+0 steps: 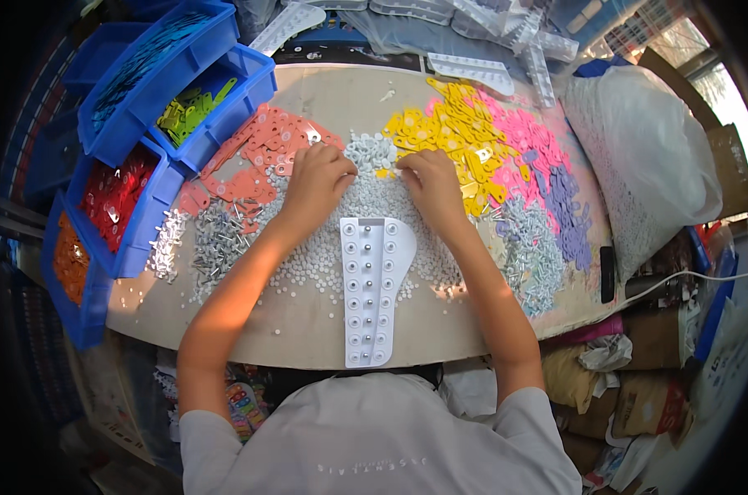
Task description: Assemble a toy xylophone by placing colored plates onto a plastic frame and securing them with small white pins.
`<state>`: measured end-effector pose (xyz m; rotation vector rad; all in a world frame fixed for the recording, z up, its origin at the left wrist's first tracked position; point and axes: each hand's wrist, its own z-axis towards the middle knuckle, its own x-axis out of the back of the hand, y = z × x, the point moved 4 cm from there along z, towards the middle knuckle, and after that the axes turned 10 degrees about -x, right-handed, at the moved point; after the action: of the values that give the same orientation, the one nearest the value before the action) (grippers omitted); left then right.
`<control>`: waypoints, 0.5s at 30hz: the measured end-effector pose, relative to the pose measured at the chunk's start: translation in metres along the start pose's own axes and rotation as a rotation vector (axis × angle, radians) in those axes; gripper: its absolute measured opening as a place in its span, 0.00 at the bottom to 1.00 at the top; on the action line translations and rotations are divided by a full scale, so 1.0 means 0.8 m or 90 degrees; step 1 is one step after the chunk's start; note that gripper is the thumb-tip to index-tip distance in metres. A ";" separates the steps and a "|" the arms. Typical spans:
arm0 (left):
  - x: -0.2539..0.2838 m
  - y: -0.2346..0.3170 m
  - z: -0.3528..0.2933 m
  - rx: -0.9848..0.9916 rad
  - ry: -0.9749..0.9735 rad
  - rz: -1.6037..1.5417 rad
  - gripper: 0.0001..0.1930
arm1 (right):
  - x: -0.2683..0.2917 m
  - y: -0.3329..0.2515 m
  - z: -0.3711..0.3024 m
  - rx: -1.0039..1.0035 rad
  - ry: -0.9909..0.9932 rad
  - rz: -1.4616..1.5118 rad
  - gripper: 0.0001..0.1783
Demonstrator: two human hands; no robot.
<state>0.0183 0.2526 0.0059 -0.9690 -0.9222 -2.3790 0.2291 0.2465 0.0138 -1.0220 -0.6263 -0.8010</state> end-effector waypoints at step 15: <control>-0.020 -0.006 0.008 -0.067 -0.021 0.059 0.07 | -0.041 -0.001 0.026 0.016 -0.055 -0.041 0.04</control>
<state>0.0292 0.2625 -0.0047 -1.0704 -0.7540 -2.3594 0.2077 0.2747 -0.0026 -1.0212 -0.7441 -0.8062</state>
